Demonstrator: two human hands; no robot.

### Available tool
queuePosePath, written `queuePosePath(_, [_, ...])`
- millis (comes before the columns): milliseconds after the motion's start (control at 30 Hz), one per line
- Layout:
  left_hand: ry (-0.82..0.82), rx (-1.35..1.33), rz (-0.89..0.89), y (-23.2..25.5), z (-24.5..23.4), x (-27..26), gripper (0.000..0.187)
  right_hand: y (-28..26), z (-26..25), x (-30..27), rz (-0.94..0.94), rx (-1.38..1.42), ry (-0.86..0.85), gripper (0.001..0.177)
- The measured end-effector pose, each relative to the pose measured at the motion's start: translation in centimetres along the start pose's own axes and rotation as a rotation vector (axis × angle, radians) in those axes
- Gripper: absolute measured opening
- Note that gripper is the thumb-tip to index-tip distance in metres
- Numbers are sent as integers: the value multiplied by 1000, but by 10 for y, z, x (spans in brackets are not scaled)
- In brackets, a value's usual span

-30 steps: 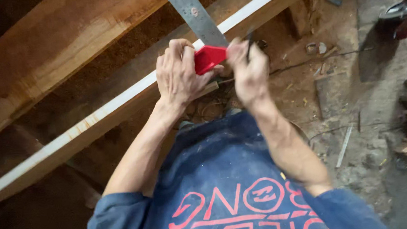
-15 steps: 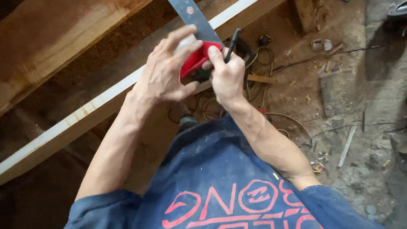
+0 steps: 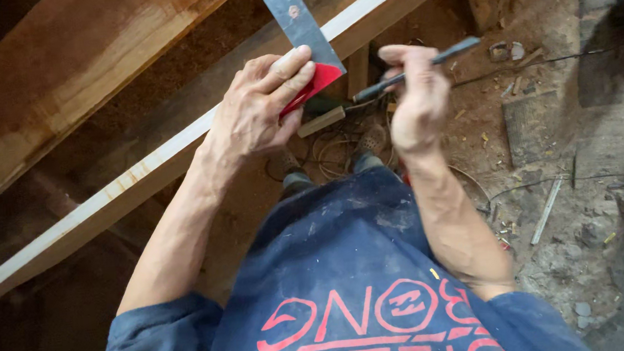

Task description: The person measures and marks a long wooden plank with a square and pencil, then uses a circular saw to cut the plank along the marked line. The cut piece is separated and set aside.

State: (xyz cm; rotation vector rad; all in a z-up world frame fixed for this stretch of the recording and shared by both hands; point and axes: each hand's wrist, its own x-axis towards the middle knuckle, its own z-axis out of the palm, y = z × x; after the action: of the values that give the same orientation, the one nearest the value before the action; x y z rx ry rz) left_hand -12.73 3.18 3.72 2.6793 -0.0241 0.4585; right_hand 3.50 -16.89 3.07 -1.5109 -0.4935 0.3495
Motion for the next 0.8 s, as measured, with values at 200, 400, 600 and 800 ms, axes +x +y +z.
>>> queuePosePath(200, [-42, 7, -19, 4, -3, 1, 67, 5, -23, 13, -87, 79, -203, 37])
queuePosePath(400, [-45, 1, -48, 8, -6, 2, 64, 5, 4, 33, -180, 28, -305, 24])
queuePosePath(600, [-44, 7, -62, 11, -4, 3, 63, -12, 7, 42, -339, -228, -393, 18])
queuePosePath(800, [-18, 20, -64, 16, -10, 6, 61, -29, 9, 47, -367, -119, -390, 14])
